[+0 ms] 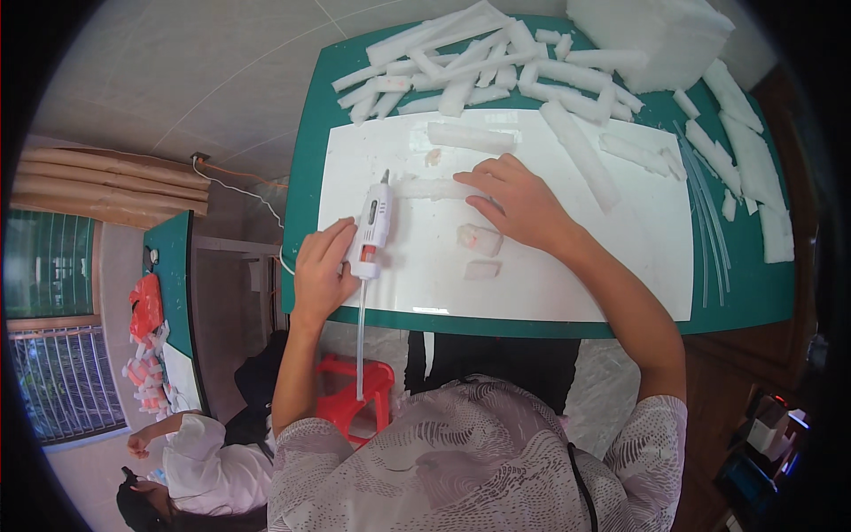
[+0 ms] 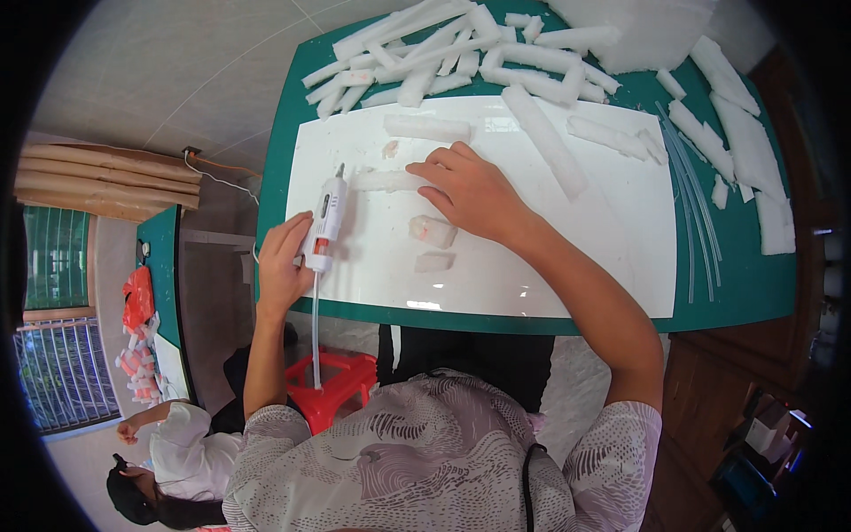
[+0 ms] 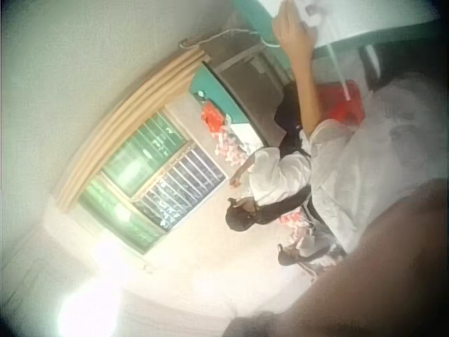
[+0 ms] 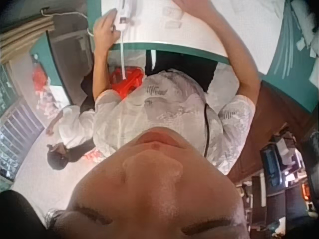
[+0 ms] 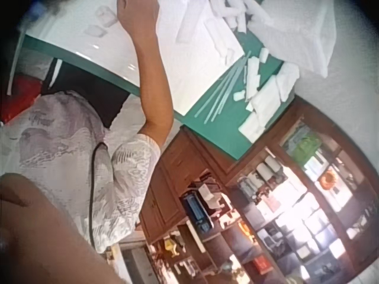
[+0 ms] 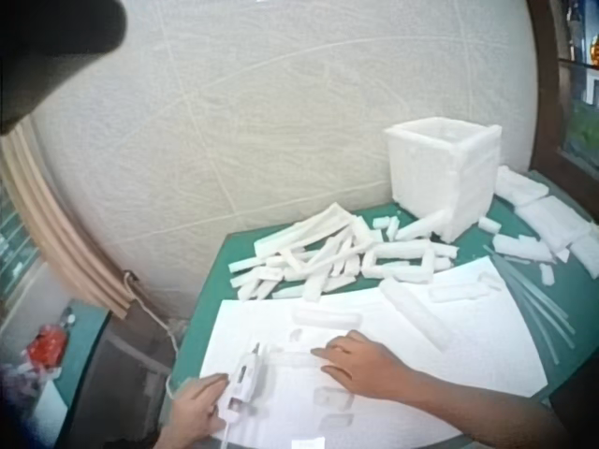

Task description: Using a hot glue gun to assemble rectangular foam packaging pieces into a box-like structure.

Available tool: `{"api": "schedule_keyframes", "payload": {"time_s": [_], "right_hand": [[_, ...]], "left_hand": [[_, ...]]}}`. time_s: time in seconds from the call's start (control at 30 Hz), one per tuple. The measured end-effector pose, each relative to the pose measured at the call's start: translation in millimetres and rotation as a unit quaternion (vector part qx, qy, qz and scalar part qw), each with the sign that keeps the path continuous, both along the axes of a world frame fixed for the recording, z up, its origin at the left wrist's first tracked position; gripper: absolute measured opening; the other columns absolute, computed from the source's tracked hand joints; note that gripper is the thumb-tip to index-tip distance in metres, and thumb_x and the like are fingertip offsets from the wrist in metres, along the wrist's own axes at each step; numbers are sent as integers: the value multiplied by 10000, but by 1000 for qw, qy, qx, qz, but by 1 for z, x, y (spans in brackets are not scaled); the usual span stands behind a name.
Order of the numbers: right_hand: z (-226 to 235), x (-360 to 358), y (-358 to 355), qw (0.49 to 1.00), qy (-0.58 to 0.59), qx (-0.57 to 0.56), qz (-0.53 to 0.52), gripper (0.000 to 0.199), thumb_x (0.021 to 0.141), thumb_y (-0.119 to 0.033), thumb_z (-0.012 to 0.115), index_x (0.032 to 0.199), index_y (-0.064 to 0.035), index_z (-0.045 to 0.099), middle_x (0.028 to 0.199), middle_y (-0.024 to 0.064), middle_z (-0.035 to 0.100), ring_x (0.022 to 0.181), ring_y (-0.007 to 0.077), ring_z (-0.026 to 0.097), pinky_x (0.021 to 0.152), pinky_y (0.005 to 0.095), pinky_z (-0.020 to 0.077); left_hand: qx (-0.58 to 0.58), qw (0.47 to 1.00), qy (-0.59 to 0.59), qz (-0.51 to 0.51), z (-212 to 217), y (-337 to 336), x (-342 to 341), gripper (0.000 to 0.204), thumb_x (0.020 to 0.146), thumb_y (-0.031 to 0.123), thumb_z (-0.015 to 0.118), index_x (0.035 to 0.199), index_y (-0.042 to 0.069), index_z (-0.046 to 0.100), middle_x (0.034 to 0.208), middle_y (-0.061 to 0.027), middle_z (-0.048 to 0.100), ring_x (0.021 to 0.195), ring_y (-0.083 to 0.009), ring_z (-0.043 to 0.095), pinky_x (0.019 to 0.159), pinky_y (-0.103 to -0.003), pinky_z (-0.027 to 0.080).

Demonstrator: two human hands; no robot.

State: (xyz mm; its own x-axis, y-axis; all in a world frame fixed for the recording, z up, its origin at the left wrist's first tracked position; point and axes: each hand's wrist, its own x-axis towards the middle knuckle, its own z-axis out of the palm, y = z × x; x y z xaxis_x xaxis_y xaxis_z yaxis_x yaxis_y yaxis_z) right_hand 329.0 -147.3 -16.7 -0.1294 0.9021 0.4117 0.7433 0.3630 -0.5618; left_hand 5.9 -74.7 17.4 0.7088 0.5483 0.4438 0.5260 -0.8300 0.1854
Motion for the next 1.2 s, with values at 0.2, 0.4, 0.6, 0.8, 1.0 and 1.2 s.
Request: {"api": "schedule_keyframes", "payload": {"time_s": [0.2, 0.4, 0.6, 0.8, 1.0, 1.2], "right_hand": [[1, 1, -1, 1000, 0, 0, -4, 310, 889, -133, 695, 1199, -120, 690, 1043, 74, 629, 976, 256, 569, 855, 351, 505], [0, -1, 0, 1000, 4, -9, -5, 305, 888, -132, 697, 1192, -121, 701, 1043, 78, 627, 979, 255, 572, 857, 351, 505], [1, -1, -1, 1000, 0, -8, -7, 306, 888, -123, 694, 1193, -122, 701, 1041, 81, 625, 973, 259, 568, 858, 351, 504], [2, -2, -1, 1000, 0, -10, -2, 311, 884, -121, 696, 1194, -121, 702, 1049, 81, 625, 970, 261, 567, 860, 351, 501], [1, -1, -1, 1000, -4, -6, -3, 310, 886, -130, 697, 1196, -124, 702, 1054, 77, 625, 973, 257, 565, 858, 349, 502], [2, -2, -1, 1000, -3, -8, -2, 310, 884, -129, 700, 1194, -126, 705, 1048, 71, 626, 968, 250, 563, 850, 343, 504]], "left_hand": [[14, 998, 47, -26, 1, -10, -1, 473, 688, 84, 749, 1138, -25, 658, 1155, -128, 677, 833, -278, 614, 740, -381, 477], [31, 998, 53, -28, 1, -9, 2, 492, 667, 61, 718, 1147, -26, 656, 1142, -121, 678, 797, -265, 597, 715, -373, 462], [41, 996, 65, -34, -3, -5, 1, 503, 675, 106, 735, 1154, -23, 652, 1133, -118, 678, 793, -262, 594, 707, -373, 457], [38, 997, 63, -29, -1, -6, 4, 497, 683, 127, 744, 1147, -24, 653, 1127, -122, 680, 791, -262, 599, 710, -374, 455], [40, 997, 58, -29, -1, -5, 7, 466, 724, 154, 750, 1143, -25, 653, 1136, -120, 682, 795, -260, 604, 714, -371, 455], [42, 996, 70, -26, 0, -4, 6, 460, 755, 209, 765, 1141, -19, 657, 1137, -118, 684, 807, -257, 611, 719, -372, 457]]}}
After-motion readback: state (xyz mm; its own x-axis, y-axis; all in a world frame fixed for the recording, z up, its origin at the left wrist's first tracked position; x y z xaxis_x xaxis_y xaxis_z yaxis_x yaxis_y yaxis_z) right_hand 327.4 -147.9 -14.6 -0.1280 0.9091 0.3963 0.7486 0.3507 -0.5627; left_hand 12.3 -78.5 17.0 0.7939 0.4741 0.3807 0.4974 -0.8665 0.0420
